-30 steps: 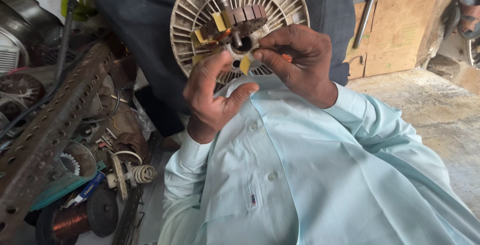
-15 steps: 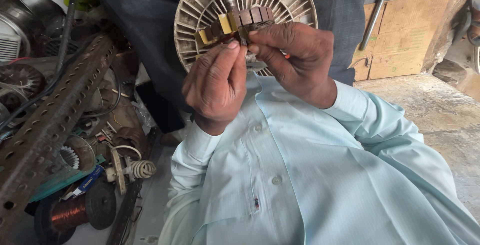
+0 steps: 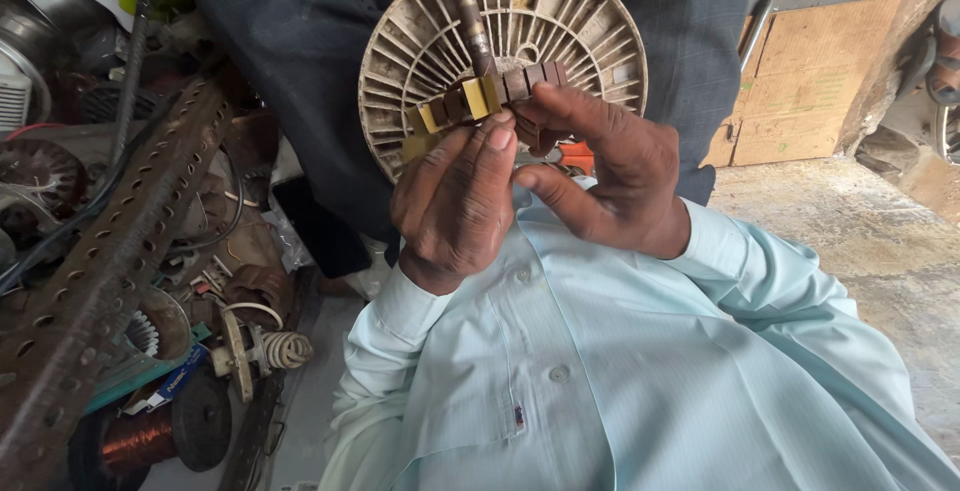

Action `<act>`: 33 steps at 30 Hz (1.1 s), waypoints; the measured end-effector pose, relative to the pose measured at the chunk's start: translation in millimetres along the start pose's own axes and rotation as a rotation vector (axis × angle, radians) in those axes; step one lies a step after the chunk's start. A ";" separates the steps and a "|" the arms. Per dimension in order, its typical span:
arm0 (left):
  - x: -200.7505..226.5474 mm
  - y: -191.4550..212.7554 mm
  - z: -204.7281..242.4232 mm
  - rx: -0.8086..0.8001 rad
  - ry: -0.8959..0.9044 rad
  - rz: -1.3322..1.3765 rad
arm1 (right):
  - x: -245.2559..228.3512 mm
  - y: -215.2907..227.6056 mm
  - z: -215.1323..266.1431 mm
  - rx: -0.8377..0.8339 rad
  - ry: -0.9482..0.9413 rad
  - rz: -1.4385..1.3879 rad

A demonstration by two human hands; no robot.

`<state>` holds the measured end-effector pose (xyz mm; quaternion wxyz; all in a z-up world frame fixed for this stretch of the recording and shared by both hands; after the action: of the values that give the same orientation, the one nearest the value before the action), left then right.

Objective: The person winds copper wire around a motor armature held in their lap. They use their hands to wrap the wire and occasionally use orange-handled pliers to cut the wire or adjust the coil.

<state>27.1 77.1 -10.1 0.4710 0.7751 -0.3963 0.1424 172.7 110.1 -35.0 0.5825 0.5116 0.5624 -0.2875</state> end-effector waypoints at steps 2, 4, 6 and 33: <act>-1.2 2.4 -2.3 0.000 -0.031 -0.012 | 3.6 -1.1 -0.2 0.023 0.008 0.045; -2.1 4.9 -4.6 -0.003 -0.041 -0.009 | 6.7 -1.4 -0.4 0.040 0.010 0.057; -2.0 5.6 -5.7 -0.023 -0.028 -0.005 | 9.0 -1.1 -1.8 0.050 0.005 0.040; -75.5 2.2 -22.7 -0.231 0.716 0.947 | 46.9 -4.0 -39.5 -0.200 -0.034 -0.064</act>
<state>-19.9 131.9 -41.8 0.5415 0.3624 -0.5281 0.5446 164.3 156.5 -74.4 0.6306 0.4277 0.5943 -0.2573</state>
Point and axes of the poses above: each hand's wrist, its own z-axis away from the middle knuckle, its own y-axis out of the back of the hand, x = y × z, the point moved 7 cm from there along -z, towards the middle knuckle, and after that the axes turned 5 degrees about z, right-handed, at the moved point
